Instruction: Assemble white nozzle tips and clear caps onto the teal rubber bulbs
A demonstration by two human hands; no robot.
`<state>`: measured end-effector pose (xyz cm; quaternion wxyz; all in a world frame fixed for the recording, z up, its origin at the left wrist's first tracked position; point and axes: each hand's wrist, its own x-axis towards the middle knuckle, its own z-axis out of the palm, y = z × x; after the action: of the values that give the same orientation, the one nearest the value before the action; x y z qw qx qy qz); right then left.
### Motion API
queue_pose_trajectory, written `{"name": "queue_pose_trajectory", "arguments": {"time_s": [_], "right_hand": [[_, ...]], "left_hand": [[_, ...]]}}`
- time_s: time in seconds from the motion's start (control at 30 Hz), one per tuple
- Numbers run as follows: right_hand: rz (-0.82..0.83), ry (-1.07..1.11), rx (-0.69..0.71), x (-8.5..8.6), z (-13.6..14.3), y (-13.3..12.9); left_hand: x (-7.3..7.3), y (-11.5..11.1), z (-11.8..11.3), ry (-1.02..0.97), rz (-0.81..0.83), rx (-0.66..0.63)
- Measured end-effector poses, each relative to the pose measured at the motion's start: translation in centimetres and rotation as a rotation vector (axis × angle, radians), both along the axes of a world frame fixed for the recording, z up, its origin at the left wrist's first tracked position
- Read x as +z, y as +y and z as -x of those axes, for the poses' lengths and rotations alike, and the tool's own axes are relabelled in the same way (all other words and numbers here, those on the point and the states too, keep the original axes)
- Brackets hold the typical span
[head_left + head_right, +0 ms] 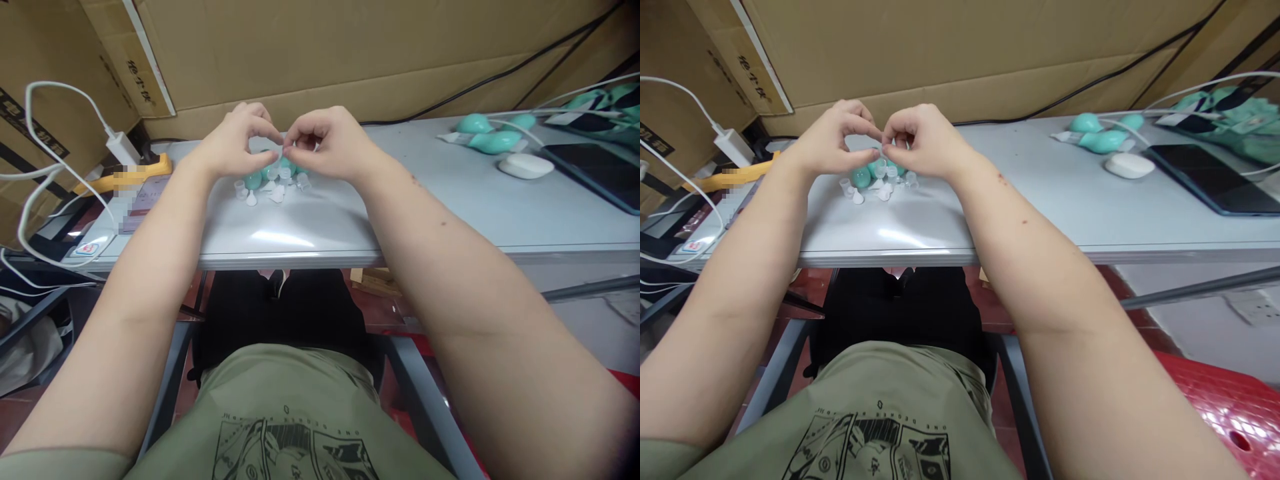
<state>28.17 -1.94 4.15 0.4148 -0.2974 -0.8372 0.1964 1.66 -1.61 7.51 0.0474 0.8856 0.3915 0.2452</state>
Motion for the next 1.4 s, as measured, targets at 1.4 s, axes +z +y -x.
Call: {"name": "queue_pose_trajectory", "arguments": {"time_s": [1.4], "right_hand": [[0.646, 0.733, 0.197, -0.6, 2.2, 0.7]], "left_hand": [[-0.3, -1.5, -2.5, -0.210, -0.055, 0.021]]}}
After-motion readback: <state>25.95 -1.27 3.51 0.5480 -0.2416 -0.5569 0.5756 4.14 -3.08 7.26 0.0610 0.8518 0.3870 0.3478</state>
